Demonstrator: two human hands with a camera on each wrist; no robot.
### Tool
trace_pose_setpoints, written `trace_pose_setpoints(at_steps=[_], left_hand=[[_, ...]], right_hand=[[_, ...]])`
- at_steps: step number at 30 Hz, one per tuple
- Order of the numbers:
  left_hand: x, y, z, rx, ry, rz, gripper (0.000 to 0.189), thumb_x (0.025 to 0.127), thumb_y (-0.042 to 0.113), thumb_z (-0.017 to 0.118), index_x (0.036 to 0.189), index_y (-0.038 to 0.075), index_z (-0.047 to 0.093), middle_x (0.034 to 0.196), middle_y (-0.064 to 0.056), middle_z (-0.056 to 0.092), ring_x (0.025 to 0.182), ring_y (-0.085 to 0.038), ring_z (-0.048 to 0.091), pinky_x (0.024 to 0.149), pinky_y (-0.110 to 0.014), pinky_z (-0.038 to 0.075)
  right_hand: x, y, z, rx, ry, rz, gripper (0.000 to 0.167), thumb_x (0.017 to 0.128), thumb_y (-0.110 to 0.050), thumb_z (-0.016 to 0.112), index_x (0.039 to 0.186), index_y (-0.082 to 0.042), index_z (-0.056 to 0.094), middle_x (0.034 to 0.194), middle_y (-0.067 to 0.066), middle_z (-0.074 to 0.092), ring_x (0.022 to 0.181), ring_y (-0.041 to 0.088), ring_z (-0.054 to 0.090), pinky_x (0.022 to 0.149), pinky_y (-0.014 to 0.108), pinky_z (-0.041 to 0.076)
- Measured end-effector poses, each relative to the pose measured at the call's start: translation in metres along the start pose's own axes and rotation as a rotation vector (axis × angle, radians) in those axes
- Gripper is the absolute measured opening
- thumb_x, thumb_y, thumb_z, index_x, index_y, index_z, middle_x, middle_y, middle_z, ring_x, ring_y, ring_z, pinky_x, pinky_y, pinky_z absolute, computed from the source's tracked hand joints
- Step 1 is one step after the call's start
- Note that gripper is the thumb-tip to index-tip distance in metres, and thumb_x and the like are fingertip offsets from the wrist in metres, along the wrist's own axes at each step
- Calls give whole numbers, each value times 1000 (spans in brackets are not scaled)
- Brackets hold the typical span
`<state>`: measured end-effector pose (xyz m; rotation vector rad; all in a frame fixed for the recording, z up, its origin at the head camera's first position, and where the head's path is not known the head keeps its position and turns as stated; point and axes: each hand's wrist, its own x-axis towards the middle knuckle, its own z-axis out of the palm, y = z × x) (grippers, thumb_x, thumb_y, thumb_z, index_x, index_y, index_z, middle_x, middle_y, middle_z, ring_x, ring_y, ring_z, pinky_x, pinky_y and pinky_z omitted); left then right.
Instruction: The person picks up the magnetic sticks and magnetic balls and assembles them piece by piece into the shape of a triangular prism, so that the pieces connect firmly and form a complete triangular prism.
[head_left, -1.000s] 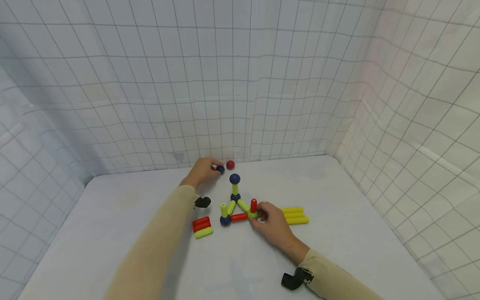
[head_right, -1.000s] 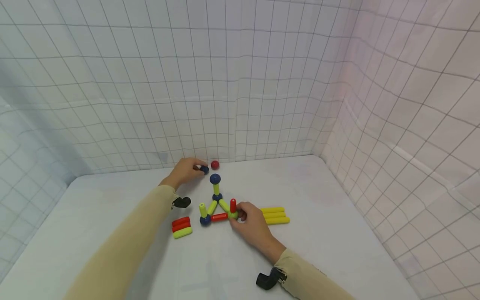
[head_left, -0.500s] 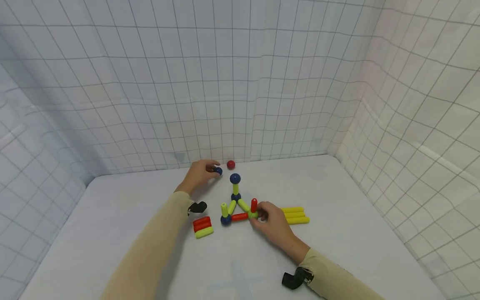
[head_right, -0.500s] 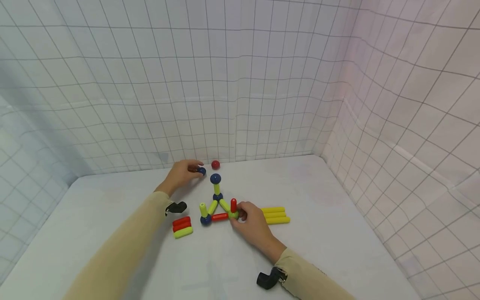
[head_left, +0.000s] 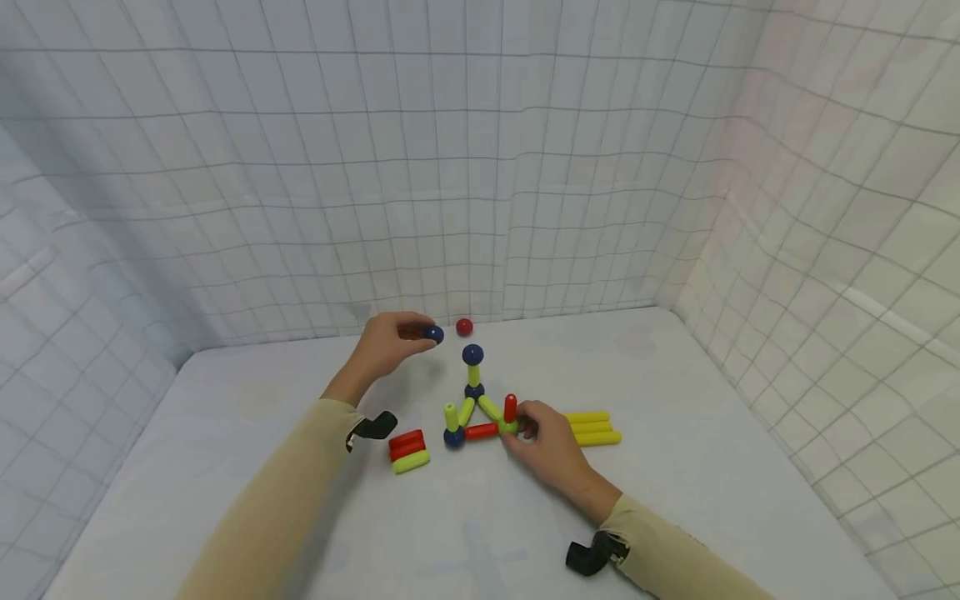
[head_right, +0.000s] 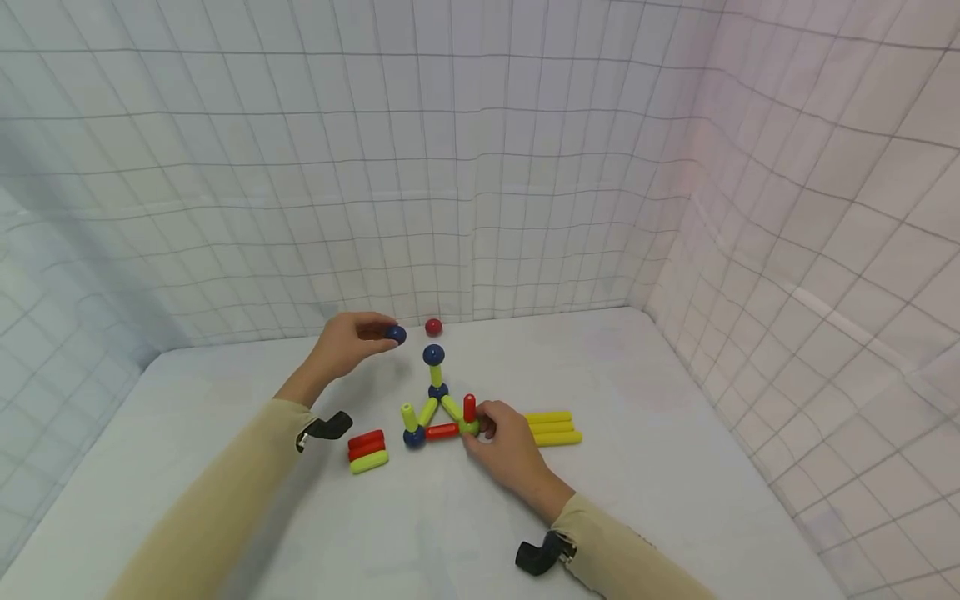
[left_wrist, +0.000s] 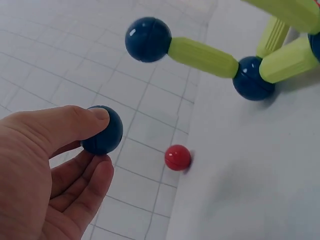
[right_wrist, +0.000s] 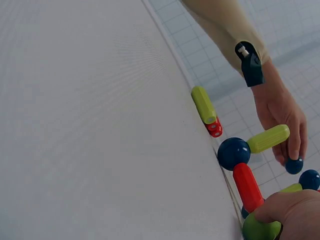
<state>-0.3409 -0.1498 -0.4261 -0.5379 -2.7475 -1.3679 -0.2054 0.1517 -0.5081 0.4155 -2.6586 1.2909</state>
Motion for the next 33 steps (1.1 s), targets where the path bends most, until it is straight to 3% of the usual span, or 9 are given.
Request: trace_pose_setpoints(at_steps=[10, 18, 26, 33], left_hand=[[-32, 39, 5, -81, -15, 89, 35, 95, 14, 86, 128, 6, 77, 110, -5, 78, 103, -25, 74, 102, -54, 57], [-47, 63, 9, -66, -61, 200, 33, 95, 16, 87, 126, 10, 79, 106, 2, 77, 100, -19, 73, 99, -54, 58], [-74, 56, 5, -34, -102, 149, 33, 94, 13, 87, 126, 10, 78, 109, 4, 76, 103, -19, 73, 99, -53, 59], [-85, 44, 12, -47, -120, 97, 34, 93, 12, 88, 125, 11, 78, 107, 4, 76, 102, -20, 73, 100, -56, 57]], right_hand=[[-1, 3, -3, -10, 12, -23, 24, 91, -9, 87, 110, -13, 72, 95, -5, 66, 83, 13, 60, 76, 29, 55], [1, 4, -2, -5, -3, -14, 25, 91, -9, 86, 112, -12, 72, 97, -5, 66, 84, 13, 61, 77, 29, 56], [0, 1, 0, -11, -12, -4, 25, 91, -10, 86, 112, -12, 72, 97, -5, 66, 85, 14, 61, 77, 29, 56], [0, 1, -1, -1, -8, 13, 25, 92, -11, 87, 112, -14, 72, 96, -6, 65, 85, 14, 61, 78, 29, 56]])
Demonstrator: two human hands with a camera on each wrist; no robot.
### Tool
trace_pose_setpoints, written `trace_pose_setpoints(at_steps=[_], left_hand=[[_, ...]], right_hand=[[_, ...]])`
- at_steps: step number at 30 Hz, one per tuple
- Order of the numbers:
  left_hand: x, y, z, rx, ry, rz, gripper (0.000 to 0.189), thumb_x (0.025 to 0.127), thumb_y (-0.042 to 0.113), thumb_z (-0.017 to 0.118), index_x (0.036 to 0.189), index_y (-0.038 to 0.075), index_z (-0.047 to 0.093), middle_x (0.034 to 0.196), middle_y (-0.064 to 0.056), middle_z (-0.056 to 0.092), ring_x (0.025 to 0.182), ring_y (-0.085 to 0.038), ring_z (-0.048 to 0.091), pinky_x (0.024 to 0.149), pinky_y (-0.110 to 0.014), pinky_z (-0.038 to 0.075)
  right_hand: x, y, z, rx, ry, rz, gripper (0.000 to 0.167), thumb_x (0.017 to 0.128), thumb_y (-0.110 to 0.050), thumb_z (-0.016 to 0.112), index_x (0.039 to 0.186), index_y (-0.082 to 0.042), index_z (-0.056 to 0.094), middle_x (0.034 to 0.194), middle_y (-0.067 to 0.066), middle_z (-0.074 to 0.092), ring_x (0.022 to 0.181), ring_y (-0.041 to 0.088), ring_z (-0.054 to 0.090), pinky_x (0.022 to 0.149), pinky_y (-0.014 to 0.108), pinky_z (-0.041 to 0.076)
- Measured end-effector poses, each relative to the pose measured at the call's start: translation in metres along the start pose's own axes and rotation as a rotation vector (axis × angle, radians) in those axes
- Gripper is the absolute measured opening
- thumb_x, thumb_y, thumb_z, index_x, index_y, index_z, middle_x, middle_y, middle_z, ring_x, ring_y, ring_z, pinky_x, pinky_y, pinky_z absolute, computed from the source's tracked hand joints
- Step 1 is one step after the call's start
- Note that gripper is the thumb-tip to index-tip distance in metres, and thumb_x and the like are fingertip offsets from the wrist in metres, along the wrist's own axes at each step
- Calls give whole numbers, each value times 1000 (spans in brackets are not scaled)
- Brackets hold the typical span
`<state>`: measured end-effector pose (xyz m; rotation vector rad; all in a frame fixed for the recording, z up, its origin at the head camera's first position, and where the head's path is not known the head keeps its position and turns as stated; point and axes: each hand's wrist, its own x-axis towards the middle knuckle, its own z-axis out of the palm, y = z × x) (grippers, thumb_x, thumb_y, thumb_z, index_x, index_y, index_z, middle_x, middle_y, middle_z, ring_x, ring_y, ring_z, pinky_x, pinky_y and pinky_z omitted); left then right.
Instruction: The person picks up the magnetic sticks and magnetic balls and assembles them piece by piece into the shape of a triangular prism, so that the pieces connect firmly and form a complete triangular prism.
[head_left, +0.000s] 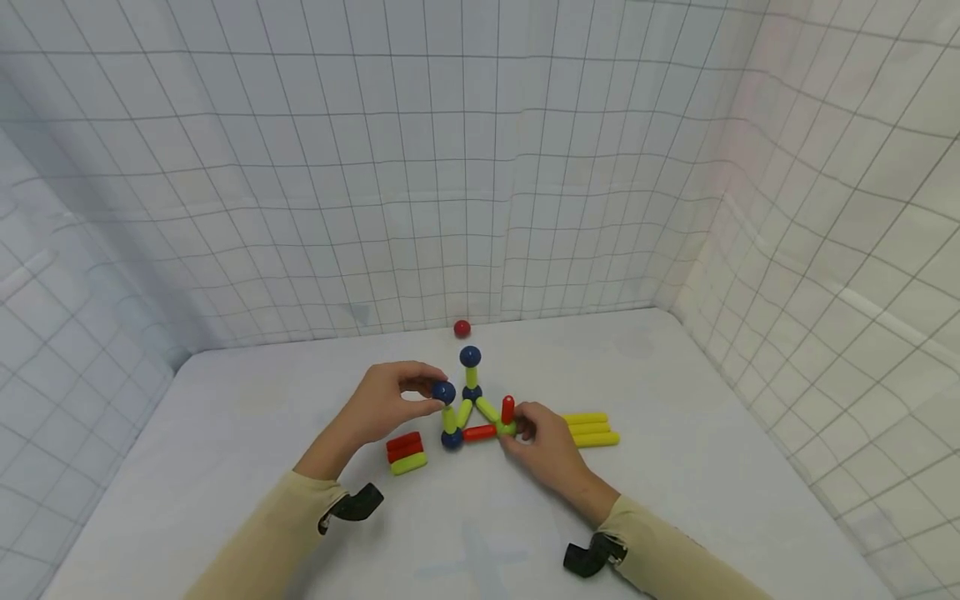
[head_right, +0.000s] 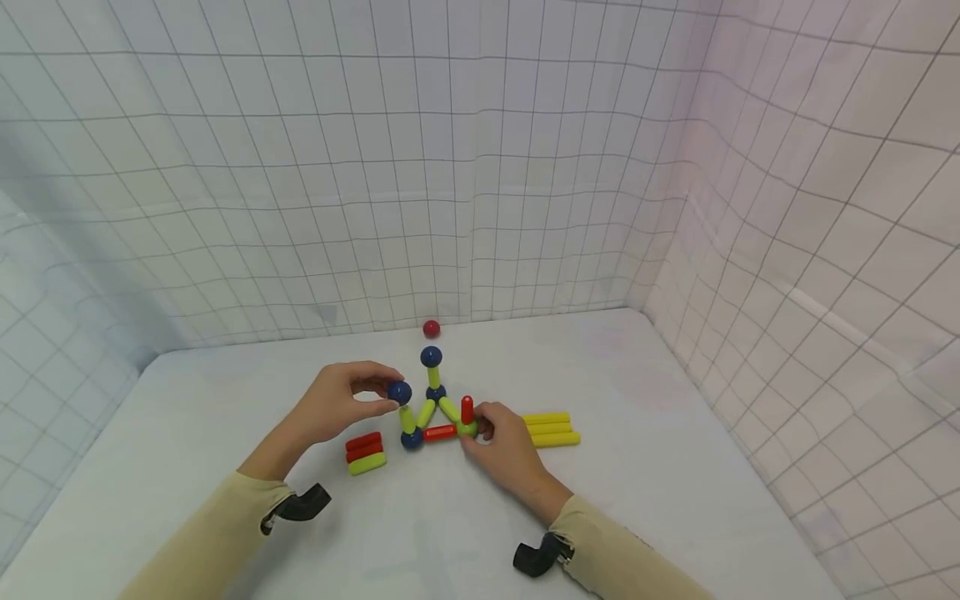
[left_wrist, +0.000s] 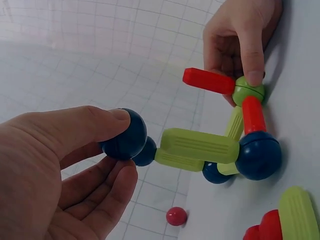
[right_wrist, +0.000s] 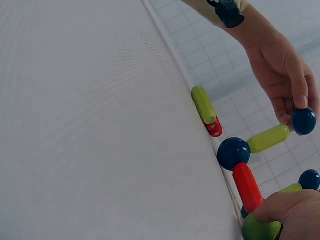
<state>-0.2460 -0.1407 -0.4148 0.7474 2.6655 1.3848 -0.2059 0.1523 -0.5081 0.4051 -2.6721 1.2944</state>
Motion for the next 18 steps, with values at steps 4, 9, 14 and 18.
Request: trace_pose_setpoints(at_steps=[4, 9, 14, 18], left_hand=[[-2, -5, 6, -15, -9, 7, 33, 93, 11, 88, 125, 10, 79, 108, 4, 76, 101, -20, 73, 100, -56, 58], [-4, -8, 12, -15, -4, 26, 34, 93, 10, 88, 125, 10, 78, 110, 4, 75, 101, -19, 72, 99, -55, 58], [-6, -8, 17, -35, 6, 43, 35, 93, 8, 87, 127, 8, 78, 113, 2, 75, 102, -19, 72, 100, -55, 58], [-8, -7, 19, -28, 17, 71, 36, 94, 8, 86, 128, 6, 77, 116, 1, 76, 102, -19, 71, 100, -54, 58]], right_hand=[[0, 1, 0, 2, 3, -9, 25, 92, -11, 87, 112, -13, 72, 96, -7, 65, 85, 14, 61, 78, 29, 56], [-1, 0, 0, 9, 3, -6, 25, 92, -11, 87, 112, -14, 72, 96, -6, 65, 85, 15, 61, 78, 29, 56], [-1, 0, -1, 5, -1, -7, 25, 92, -11, 87, 112, -14, 72, 96, -7, 65, 85, 14, 60, 78, 29, 56], [-1, -1, -1, 2, -2, -17, 25, 92, -12, 86, 113, -13, 72, 95, -6, 65, 85, 14, 60, 77, 29, 56]])
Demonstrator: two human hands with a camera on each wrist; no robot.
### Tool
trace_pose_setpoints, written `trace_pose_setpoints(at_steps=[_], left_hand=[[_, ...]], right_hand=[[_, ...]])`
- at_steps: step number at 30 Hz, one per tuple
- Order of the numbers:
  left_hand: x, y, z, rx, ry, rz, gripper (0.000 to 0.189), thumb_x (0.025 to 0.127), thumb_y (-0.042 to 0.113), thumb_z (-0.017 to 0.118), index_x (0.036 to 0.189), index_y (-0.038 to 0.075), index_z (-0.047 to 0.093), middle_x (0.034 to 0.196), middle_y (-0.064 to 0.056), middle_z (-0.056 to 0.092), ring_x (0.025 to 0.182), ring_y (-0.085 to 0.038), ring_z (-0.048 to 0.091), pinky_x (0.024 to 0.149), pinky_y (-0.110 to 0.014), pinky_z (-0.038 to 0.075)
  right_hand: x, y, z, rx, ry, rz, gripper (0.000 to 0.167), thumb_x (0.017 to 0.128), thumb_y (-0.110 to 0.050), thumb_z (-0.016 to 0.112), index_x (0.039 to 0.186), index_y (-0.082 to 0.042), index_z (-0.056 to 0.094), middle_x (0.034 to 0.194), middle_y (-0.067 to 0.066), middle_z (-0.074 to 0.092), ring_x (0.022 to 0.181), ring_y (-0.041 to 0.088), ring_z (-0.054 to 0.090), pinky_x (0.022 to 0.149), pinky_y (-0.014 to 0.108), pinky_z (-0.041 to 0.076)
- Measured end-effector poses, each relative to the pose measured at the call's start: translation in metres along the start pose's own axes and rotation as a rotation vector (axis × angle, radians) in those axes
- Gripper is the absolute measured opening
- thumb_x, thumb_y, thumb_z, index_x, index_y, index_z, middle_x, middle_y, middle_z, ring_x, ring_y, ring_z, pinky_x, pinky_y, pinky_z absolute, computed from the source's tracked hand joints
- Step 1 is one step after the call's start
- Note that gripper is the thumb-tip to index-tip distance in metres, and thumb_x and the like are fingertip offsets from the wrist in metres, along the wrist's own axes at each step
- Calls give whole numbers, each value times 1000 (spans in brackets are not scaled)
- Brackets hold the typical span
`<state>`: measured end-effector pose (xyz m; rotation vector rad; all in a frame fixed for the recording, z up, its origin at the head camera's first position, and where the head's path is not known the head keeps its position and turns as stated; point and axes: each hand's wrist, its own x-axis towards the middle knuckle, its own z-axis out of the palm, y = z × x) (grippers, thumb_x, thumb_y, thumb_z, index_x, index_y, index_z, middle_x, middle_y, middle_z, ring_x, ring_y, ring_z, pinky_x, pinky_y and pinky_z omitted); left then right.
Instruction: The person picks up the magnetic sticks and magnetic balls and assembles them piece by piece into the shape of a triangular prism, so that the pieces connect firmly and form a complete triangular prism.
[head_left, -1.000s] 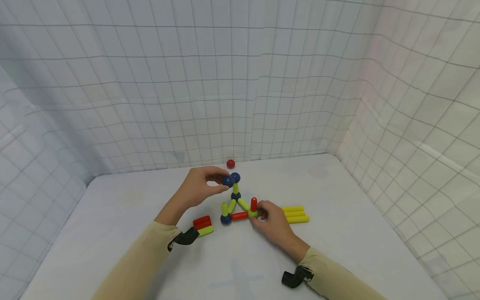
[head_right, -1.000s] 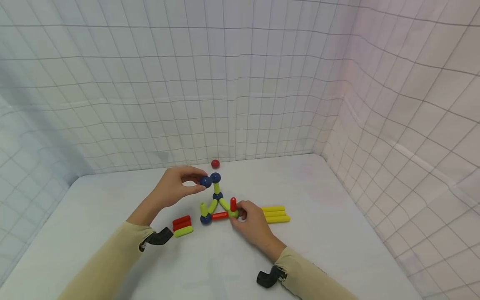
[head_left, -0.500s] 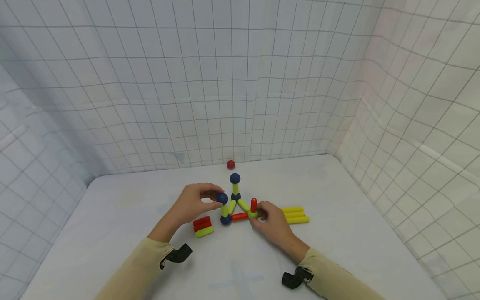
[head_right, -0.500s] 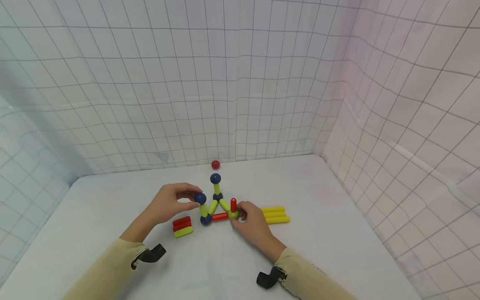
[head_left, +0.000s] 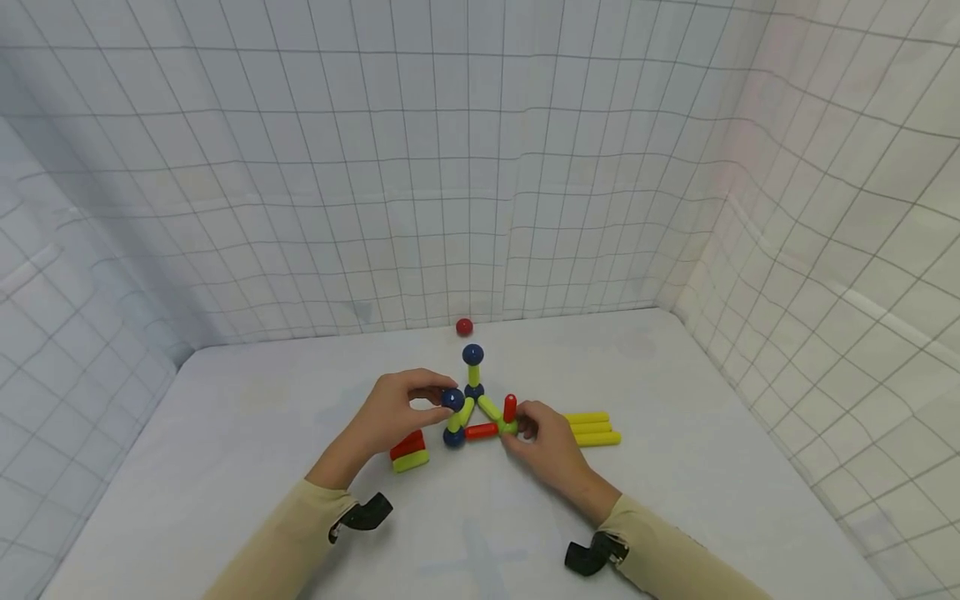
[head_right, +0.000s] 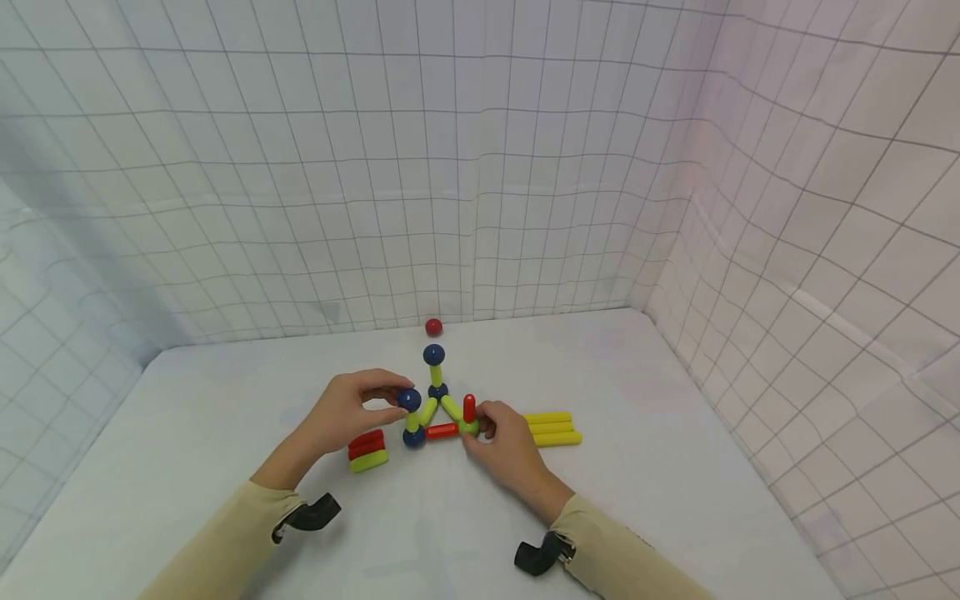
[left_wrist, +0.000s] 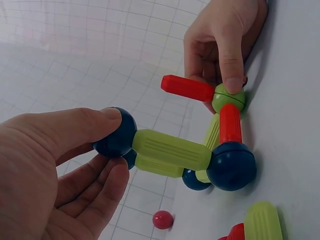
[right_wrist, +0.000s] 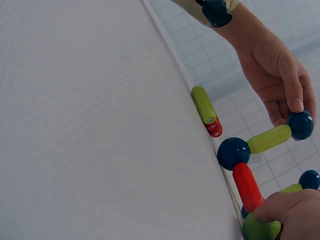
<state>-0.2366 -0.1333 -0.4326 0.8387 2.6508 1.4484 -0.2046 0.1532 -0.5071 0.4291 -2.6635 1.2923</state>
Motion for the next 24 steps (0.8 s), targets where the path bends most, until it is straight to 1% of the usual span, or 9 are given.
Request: trace_pose_setpoints(at_steps=[3, 6, 8, 11, 13, 15, 20, 22, 24], left_hand=[[0, 0, 0, 6, 8, 14, 38, 93, 8, 86, 130, 5, 77, 117, 0, 76, 103, -19, 72, 100, -54, 58], [-1, -1, 1, 1, 4, 1, 48, 92, 10, 88, 137, 6, 73, 123, -3, 75, 106, -21, 72, 102, -54, 57], [-2, -3, 1, -2, -17, -33, 55, 93, 13, 88, 144, 7, 68, 128, -5, 73, 110, -24, 71, 103, -53, 56], [-4, -11, 3, 16, -69, -123, 63, 92, 19, 89, 149, 7, 64, 128, -6, 72, 115, -26, 69, 103, -51, 57], [-4, -18, 7, 36, -103, -175, 62, 91, 22, 91, 145, 6, 66, 124, -4, 72, 114, -24, 69, 102, -48, 57], [-4, -24, 14, 55, -122, -206, 56, 89, 22, 92, 138, 4, 70, 117, -2, 73, 110, -21, 70, 100, -46, 58], [-4, -27, 26, 102, -156, -207, 36, 88, 17, 93, 118, 7, 76, 100, 5, 73, 92, -14, 69, 89, -39, 60], [-5, -25, 29, 124, -165, -208, 32, 88, 17, 93, 114, 8, 77, 96, 6, 73, 89, -12, 67, 87, -38, 60], [-5, -23, 30, 137, -158, -214, 30, 87, 15, 93, 112, 8, 78, 95, 6, 73, 89, -12, 67, 87, -39, 60]], right_hand=[[0, 0, 0, 1, -1, -2, 25, 92, -12, 86, 113, -13, 72, 96, -7, 65, 85, 14, 60, 77, 29, 56], [1, 1, 0, 6, -2, 8, 25, 92, -12, 87, 113, -14, 73, 96, -7, 65, 85, 14, 60, 78, 28, 56], [1, 1, 1, 7, 1, 7, 25, 92, -12, 87, 113, -14, 72, 96, -7, 65, 85, 14, 60, 78, 29, 56], [1, 1, 1, 6, 5, 5, 25, 92, -12, 87, 112, -14, 72, 96, -7, 65, 85, 14, 61, 78, 29, 56], [1, 1, 1, 3, 7, -1, 25, 92, -12, 87, 111, -14, 73, 96, -7, 65, 85, 14, 60, 78, 29, 56], [2, 2, 1, 0, 7, 1, 24, 91, -12, 87, 111, -14, 73, 96, -7, 65, 85, 13, 60, 78, 29, 56], [4, 0, 1, -6, 4, 16, 25, 91, -13, 87, 112, -15, 73, 95, -7, 66, 84, 13, 60, 77, 29, 55], [4, -2, 0, -11, -2, 17, 24, 91, -12, 87, 111, -14, 73, 95, -6, 66, 84, 14, 60, 76, 29, 55], [5, -4, 0, -13, -8, 19, 24, 91, -11, 87, 110, -14, 73, 94, -6, 66, 83, 15, 59, 75, 29, 54]])
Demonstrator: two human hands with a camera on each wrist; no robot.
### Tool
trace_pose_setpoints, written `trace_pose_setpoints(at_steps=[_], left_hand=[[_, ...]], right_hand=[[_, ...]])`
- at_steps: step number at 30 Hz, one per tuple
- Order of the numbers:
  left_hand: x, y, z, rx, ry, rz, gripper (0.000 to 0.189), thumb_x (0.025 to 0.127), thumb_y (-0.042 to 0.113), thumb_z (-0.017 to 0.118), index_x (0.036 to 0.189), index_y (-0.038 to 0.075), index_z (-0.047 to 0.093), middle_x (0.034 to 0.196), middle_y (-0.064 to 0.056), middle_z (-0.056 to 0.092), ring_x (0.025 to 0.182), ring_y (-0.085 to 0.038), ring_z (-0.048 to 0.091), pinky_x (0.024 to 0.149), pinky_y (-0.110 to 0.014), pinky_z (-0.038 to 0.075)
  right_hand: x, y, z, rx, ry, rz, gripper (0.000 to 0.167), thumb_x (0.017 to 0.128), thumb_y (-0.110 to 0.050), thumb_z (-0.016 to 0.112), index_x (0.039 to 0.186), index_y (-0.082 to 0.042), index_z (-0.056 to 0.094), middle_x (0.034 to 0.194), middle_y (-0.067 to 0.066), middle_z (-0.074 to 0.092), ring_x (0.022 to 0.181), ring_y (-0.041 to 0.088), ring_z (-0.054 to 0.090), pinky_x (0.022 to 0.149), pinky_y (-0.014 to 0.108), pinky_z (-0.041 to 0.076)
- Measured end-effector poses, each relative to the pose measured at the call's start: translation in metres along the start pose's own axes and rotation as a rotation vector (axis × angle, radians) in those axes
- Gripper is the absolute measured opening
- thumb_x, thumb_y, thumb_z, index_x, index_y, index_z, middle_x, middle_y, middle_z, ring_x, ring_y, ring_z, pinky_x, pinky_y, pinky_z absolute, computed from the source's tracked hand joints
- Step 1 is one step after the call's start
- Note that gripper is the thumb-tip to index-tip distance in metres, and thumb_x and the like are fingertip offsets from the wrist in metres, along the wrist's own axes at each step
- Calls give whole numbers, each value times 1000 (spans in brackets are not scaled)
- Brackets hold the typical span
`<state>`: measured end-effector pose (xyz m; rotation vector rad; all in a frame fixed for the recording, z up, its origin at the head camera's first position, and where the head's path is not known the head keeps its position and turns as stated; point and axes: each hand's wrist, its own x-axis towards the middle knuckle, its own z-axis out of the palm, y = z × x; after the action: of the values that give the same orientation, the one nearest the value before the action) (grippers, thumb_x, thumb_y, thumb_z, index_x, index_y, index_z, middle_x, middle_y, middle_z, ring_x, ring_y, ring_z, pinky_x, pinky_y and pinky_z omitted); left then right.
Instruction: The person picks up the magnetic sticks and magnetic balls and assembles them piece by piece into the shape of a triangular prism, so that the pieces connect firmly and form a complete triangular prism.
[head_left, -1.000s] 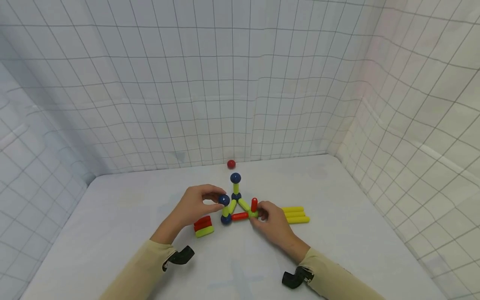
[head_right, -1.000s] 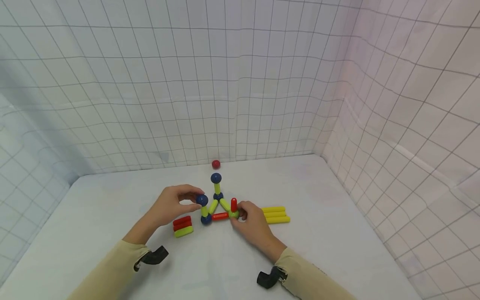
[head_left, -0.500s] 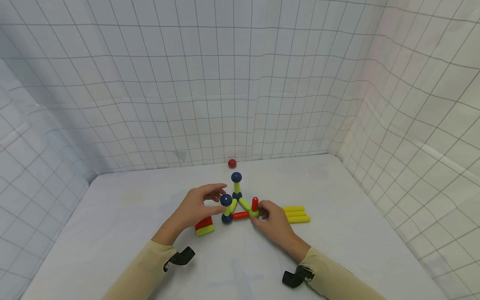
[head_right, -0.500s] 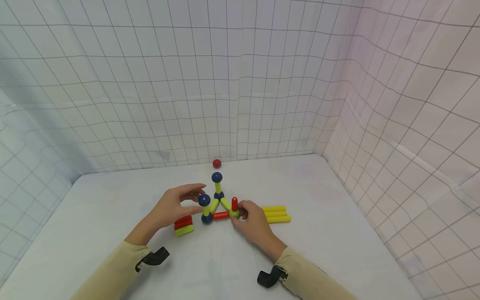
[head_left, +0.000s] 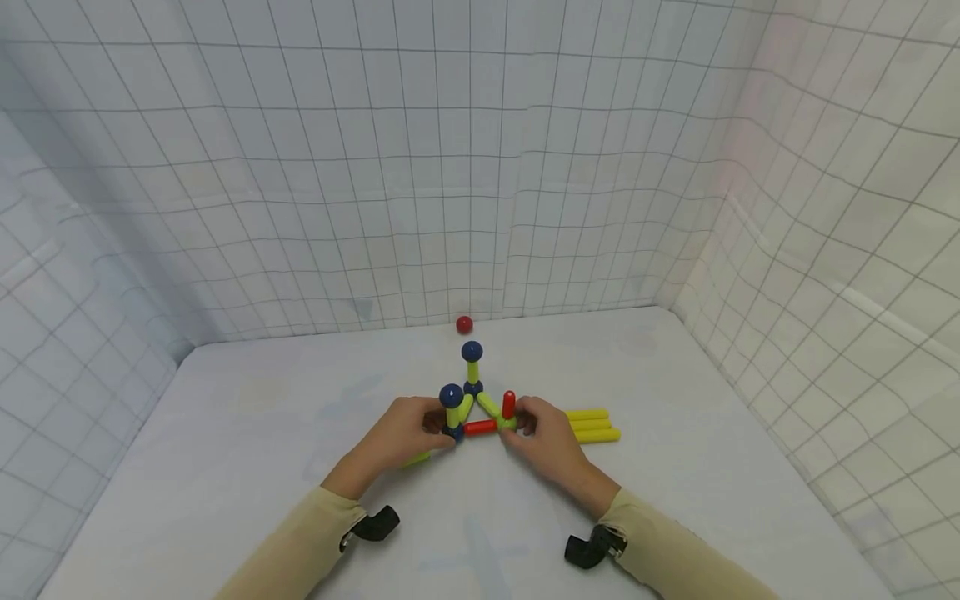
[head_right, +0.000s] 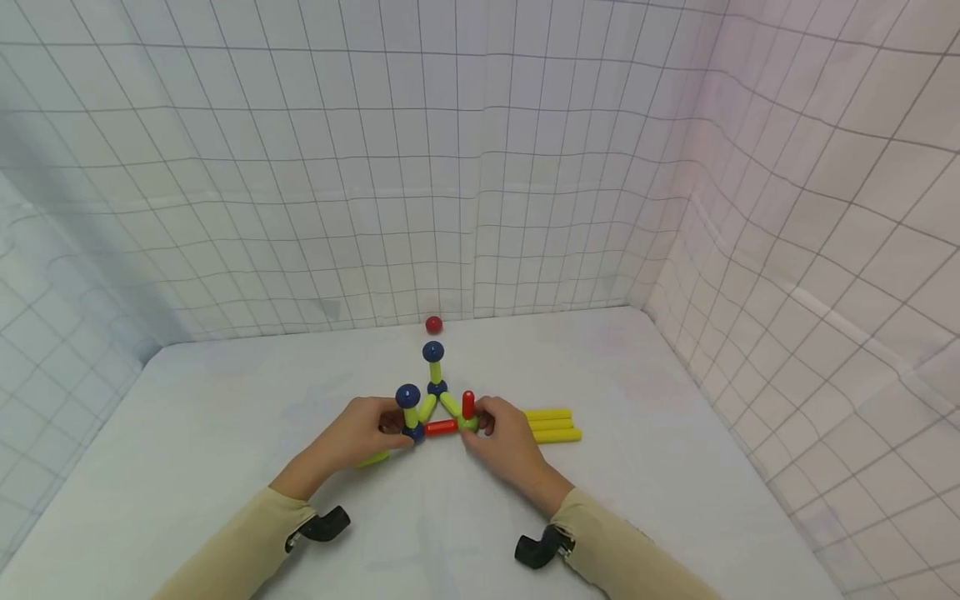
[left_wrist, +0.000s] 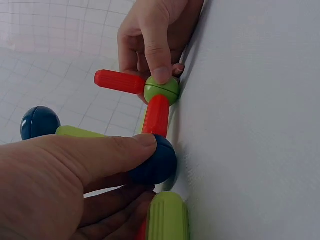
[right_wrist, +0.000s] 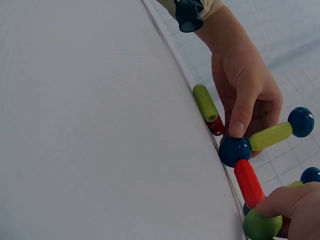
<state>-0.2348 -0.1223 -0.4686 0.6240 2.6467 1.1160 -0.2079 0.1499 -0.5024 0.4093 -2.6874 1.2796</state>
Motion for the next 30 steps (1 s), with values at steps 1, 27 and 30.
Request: trace_pose_setpoints(at_steps=[1, 27, 30], left_hand=[[0, 1, 0, 9, 7, -7, 30, 87, 15, 93, 112, 9, 78, 95, 6, 73, 89, -12, 67, 87, -40, 60], [0, -4, -2, -9, 23, -20, 27, 89, 13, 92, 112, 8, 79, 93, 6, 73, 87, -12, 67, 87, -39, 59], [-1, -5, -2, 1, 28, -20, 26, 88, 13, 92, 110, 8, 78, 92, 6, 73, 86, -13, 67, 86, -39, 59]], right_hand=[[1, -1, 0, 0, -4, 0, 23, 91, -11, 87, 109, -13, 73, 93, -5, 66, 82, 15, 59, 74, 29, 54], [101, -18, -87, -71, -204, -208, 25, 103, -13, 76, 128, -7, 76, 123, 13, 75, 104, 20, 69, 95, 43, 60], [120, -24, -86, -103, -190, -233, 23, 104, -16, 76, 125, -8, 78, 122, 12, 76, 103, 20, 70, 92, 41, 60]])
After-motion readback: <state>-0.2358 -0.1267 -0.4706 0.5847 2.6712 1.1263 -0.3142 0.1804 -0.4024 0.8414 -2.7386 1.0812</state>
